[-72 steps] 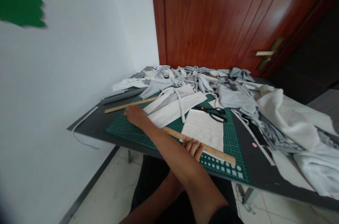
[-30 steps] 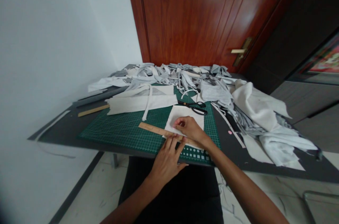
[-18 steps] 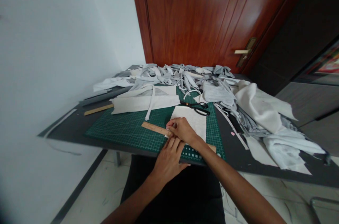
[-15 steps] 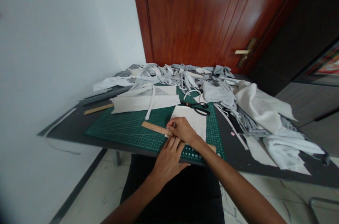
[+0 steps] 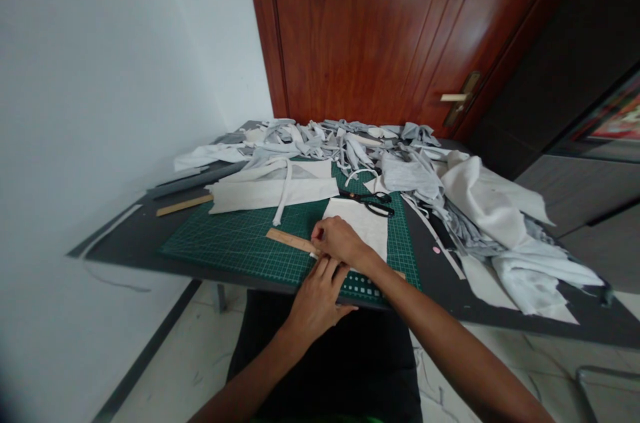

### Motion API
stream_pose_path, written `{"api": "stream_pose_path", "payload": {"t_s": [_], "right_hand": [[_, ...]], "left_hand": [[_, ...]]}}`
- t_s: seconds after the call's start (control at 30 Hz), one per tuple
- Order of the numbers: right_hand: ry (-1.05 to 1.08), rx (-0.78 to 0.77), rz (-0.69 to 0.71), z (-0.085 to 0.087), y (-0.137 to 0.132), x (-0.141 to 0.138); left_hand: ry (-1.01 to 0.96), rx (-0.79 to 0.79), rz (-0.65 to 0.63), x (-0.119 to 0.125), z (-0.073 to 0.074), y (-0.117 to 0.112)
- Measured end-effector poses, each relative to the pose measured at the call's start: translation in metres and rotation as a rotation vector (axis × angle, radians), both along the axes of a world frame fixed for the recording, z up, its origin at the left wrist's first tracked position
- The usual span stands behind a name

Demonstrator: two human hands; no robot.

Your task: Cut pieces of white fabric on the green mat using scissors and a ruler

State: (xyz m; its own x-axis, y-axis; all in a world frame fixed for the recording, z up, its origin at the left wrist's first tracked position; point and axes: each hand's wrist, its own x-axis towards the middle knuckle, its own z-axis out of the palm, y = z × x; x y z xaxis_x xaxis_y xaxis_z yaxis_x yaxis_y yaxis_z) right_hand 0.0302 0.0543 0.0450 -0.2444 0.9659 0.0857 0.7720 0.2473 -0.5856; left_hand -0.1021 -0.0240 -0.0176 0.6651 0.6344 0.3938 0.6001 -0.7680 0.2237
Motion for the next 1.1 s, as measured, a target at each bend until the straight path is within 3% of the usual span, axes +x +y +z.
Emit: {"api": "stream_pose_path", "payload": {"t_s": [0.5, 1.1], "right_hand": [[0.041, -0.07, 0.006, 0.008, -0.008, 0.01], [0.056, -0.08, 0.031, 0.004, -0.02, 0.033]], "left_hand": [[-0.014, -0.023, 0.001, 0.001, 0.0, 0.001], [0.009, -0.047, 0.017, 0.001, 0.002, 0.001]]}}
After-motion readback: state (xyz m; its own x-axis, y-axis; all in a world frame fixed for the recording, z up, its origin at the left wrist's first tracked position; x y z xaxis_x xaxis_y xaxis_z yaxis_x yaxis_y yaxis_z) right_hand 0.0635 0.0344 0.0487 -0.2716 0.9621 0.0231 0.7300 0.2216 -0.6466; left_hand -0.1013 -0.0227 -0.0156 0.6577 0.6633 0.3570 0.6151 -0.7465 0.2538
